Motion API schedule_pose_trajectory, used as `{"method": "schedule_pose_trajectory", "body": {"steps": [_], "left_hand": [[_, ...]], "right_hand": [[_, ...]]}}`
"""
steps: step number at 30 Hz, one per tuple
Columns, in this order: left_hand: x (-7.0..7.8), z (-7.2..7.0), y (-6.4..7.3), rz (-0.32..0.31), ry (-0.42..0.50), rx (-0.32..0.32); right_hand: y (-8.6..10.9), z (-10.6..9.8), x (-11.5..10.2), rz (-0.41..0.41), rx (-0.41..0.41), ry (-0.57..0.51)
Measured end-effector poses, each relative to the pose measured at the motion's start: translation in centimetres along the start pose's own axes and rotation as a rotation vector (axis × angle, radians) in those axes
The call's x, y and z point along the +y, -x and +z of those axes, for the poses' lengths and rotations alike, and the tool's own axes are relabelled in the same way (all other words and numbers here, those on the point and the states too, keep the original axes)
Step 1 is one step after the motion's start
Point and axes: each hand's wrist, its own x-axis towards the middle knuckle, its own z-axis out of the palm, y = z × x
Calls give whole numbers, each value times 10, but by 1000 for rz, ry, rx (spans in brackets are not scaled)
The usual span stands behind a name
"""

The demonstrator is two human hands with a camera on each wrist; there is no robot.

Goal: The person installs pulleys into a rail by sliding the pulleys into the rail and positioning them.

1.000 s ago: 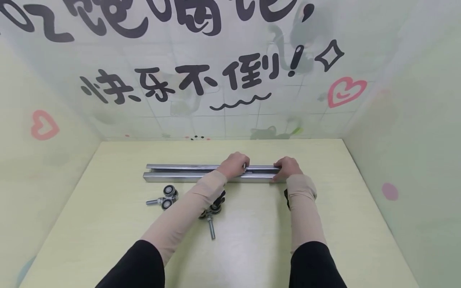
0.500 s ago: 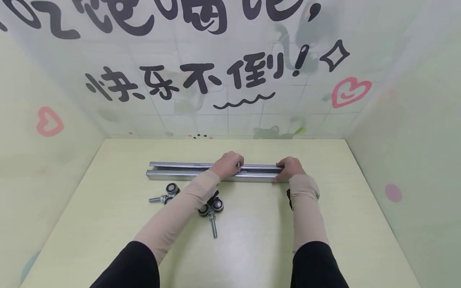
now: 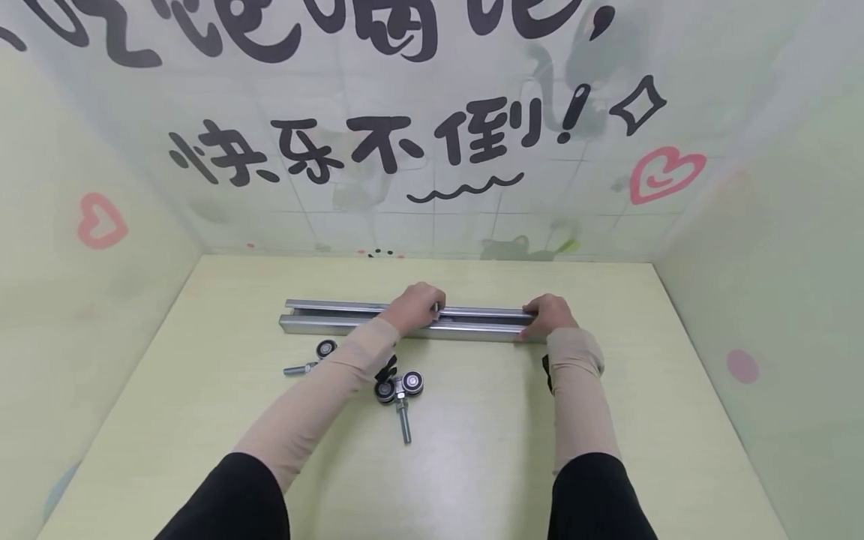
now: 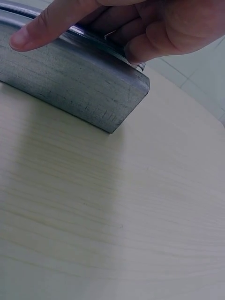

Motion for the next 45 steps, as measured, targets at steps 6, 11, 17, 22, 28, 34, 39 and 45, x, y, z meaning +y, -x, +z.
{"method": "schedule_pose_trajectory", "body": {"steps": [6, 11, 17, 22, 28, 34, 39, 45], "left_hand": [[-9, -3, 6, -28, 18, -27], [-17, -5, 11, -37, 9, -32], [-25, -9, 18, -34, 14, -28], [-31, -12, 23, -36, 31, -25], [-41, -14, 29, -26, 24, -8], [-53, -16, 36, -31, 29, 7], [-63, -17, 41, -39, 28, 10], [-71, -20, 48, -48, 26, 9]], "right_hand": [[2, 0, -2, 4, -4, 3], [3, 0, -4, 16, -6, 1], [2, 0, -4, 17, -8, -5], [0, 0, -1, 10, -5, 7], [-1, 1, -1, 11, -4, 11], [-2, 1, 0, 20, -7, 6], [1, 0, -4, 23, -3, 15], [2, 0, -5, 18, -1, 20]]}}
